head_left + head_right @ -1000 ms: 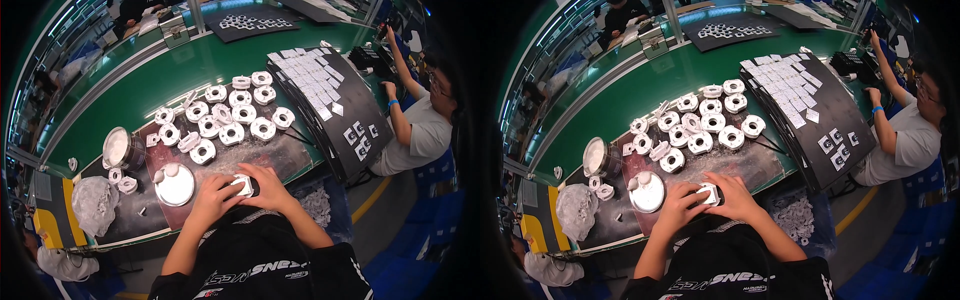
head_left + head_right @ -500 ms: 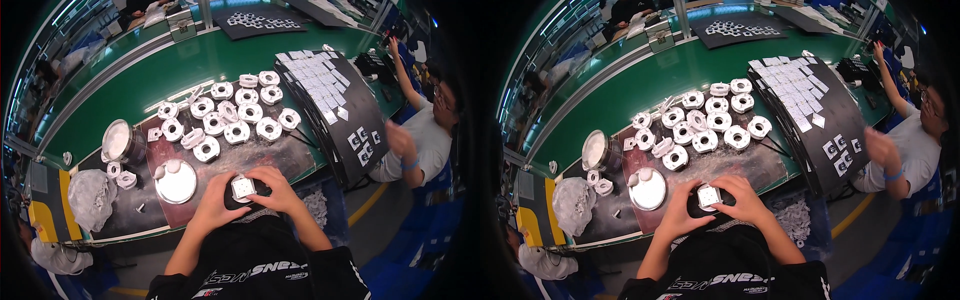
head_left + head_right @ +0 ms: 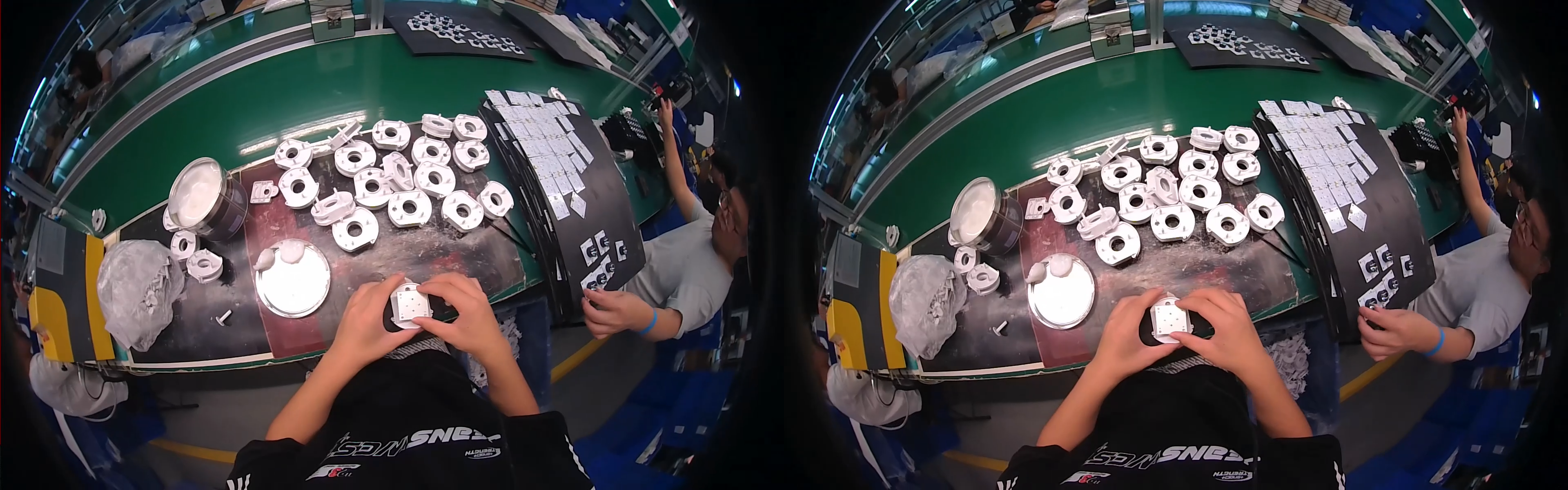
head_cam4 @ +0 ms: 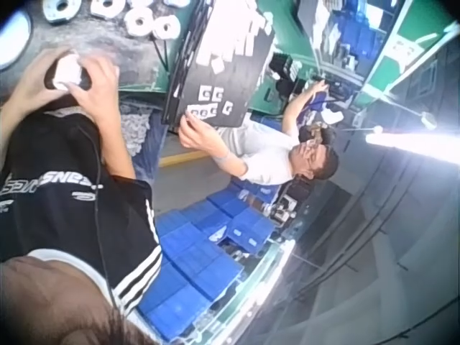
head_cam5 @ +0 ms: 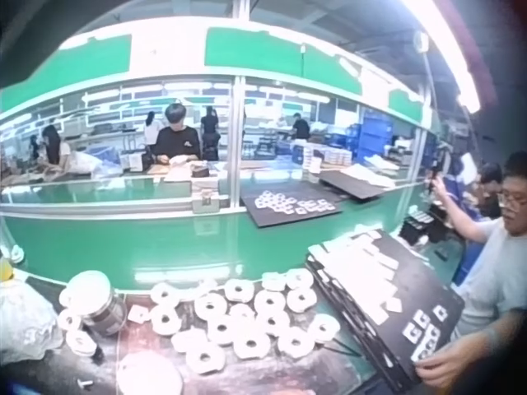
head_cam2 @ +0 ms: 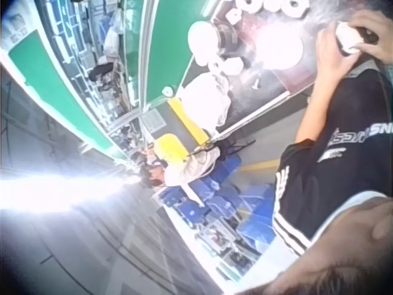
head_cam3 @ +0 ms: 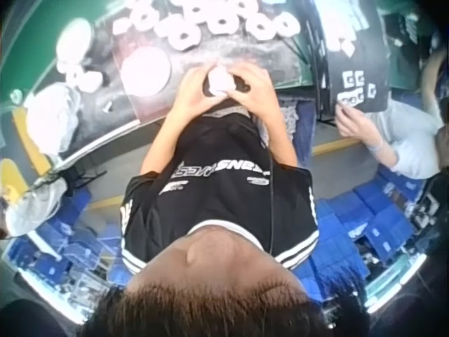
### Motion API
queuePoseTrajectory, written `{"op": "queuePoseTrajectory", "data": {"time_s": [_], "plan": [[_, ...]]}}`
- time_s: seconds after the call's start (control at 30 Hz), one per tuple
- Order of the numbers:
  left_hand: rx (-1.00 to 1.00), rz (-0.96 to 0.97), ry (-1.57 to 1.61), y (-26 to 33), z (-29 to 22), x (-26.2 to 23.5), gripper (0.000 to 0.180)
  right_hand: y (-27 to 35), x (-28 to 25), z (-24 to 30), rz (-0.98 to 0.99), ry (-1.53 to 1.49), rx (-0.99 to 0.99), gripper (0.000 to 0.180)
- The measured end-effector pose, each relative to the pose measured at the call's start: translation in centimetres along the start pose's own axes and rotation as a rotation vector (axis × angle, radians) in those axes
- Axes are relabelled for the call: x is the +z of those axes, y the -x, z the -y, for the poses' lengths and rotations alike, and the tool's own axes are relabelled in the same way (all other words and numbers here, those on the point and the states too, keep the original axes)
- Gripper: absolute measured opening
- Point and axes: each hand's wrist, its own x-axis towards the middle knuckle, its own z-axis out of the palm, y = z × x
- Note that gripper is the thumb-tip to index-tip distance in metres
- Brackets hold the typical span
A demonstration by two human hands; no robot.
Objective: Applying thermal paste and assembling components for industrial light fixtures at an assembly station.
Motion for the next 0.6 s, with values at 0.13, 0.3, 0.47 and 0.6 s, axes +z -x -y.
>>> {"op": "queuePoseTrajectory", "data": {"time_s": [0.13,0.3,0.47,0.6], "plan": [[0.011,-0.018,-0.024,0.1,0.2,0.1,0.086,-0.4,-0.6,0.4,0.040,0.031,-0.005,0.046],[0.039,-0.060,-0.061,-0.2,0.4,0.1,0.082,-1.2,-0.3,0.2,0.040,0.011,-0.015,0.043],[0.034,-0.066,-0.092,-0.4,0.4,-0.3,0.081,-2.2,-0.5,0.4,0.078,-0.013,-0.010,0.043],[0.045,-0.067,-0.102,-0.3,0.5,-0.3,0.079,-2.4,-0.6,0.8,0.110,-0.030,-0.027,0.043]]}}
